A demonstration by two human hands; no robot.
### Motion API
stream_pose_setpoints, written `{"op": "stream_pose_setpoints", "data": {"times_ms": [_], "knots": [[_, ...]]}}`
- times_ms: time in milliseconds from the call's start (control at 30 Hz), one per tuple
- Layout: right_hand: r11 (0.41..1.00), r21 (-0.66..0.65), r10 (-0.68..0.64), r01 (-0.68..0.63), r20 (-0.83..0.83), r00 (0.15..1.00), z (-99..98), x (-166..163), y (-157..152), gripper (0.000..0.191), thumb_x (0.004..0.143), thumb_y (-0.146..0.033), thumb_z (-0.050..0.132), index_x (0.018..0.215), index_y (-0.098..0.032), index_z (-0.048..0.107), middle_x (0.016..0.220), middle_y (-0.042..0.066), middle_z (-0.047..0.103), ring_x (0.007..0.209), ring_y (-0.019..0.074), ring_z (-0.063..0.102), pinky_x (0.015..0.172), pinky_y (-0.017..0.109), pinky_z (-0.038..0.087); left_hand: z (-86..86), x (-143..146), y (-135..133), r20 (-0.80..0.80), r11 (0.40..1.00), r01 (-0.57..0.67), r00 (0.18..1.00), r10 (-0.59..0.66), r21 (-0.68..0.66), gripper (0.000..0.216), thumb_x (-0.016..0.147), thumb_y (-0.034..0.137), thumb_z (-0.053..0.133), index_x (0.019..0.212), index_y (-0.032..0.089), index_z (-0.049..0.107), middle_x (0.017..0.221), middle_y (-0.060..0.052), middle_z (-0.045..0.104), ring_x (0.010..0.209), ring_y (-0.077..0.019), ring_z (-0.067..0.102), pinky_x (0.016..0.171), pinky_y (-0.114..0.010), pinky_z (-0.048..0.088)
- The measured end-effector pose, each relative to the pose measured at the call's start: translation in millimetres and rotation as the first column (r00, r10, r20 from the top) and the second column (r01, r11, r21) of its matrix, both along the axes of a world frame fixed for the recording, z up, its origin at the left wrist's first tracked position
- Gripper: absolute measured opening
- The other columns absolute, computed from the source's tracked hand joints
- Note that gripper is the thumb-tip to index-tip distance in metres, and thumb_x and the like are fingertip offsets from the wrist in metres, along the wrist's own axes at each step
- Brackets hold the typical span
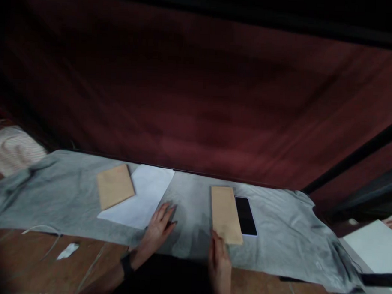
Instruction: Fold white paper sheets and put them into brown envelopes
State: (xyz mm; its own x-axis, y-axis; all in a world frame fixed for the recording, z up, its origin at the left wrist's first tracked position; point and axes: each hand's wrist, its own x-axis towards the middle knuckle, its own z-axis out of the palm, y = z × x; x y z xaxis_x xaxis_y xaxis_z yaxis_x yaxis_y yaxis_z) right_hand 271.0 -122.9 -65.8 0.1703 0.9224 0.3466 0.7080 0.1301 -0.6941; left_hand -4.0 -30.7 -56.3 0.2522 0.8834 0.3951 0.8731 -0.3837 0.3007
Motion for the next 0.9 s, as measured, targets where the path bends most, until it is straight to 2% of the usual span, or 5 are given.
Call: {"op": "stream_pose_setpoints", "data": {"times_ms": [167, 333, 533, 767, 900], "knots": [[0.959, 0.108, 0.219, -0.26, 0.295, 0.93, -10.9, -67, 18, 0.046, 0.104, -0.031, 0.04, 0.149, -0.025, 0.048, 0.148, 0.008, 0.056, 0.135, 0.0253, 0.054, 0.109, 0.043, 0.049, 9.0, -96, 18, 0.006, 0.956, -0.277, 0.961, 0.278, 0.094, 0.055, 0.097, 0.038, 0.05, 0.147, 0.016, 0.044, 0.159, -0.019, 0.036, 0.149, -0.0364, 0.03, 0.115, -0.056, 0.037], [0.957, 0.129, 0.172, -0.261, 0.472, 0.865, -22.2, -91, 23, 0.048, 0.105, -0.036, 0.043, 0.151, -0.025, 0.046, 0.154, 0.009, 0.049, 0.14, 0.0281, 0.049, 0.119, 0.048, 0.034, 12.9, -153, 29, 0.031, 0.899, -0.435, 0.901, 0.434, 0.056, 0.059, 0.097, 0.048, 0.046, 0.141, 0.01, 0.048, 0.152, -0.023, 0.045, 0.146, -0.0389, 0.035, 0.112, -0.058, 0.039], [0.968, 0.015, 0.217, -0.252, 0.459, 0.861, -18.3, -89, 19, 0.048, 0.104, -0.033, 0.042, 0.151, -0.026, 0.047, 0.156, 0.009, 0.046, 0.139, 0.0309, 0.05, 0.118, 0.053, 0.034, 14.9, -109, -5, -0.234, 0.963, -0.225, 0.954, 0.186, -0.15, 0.064, 0.095, 0.053, 0.051, 0.145, 0.015, 0.049, 0.156, -0.018, 0.045, 0.148, -0.0321, 0.037, 0.12, -0.051, 0.031], [0.968, -0.018, 0.234, -0.25, 0.422, 0.876, -12.9, -92, 20, 0.048, 0.101, -0.03, 0.046, 0.15, -0.027, 0.049, 0.156, 0.007, 0.046, 0.14, 0.0308, 0.049, 0.119, 0.054, 0.035, 39.7, -70, -7, -0.338, 0.902, -0.308, 0.919, 0.2, -0.303, 0.044, 0.096, 0.032, 0.052, 0.136, 0.014, 0.058, 0.148, -0.019, 0.054, 0.14, -0.0335, 0.048, 0.114, -0.049, 0.038], [0.969, -0.015, 0.238, -0.247, 0.327, 0.914, -15.2, -90, 21, 0.045, 0.101, -0.032, 0.046, 0.145, -0.028, 0.055, 0.153, 0.006, 0.05, 0.139, 0.0303, 0.05, 0.12, 0.054, 0.034, 55.8, -61, -5, -0.301, 0.88, -0.298, 0.935, 0.19, -0.37, 0.037, 0.097, 0.02, 0.043, 0.129, 0.016, 0.061, 0.124, -0.015, 0.069, 0.119, -0.027, 0.065, 0.097, -0.039, 0.052]]}}
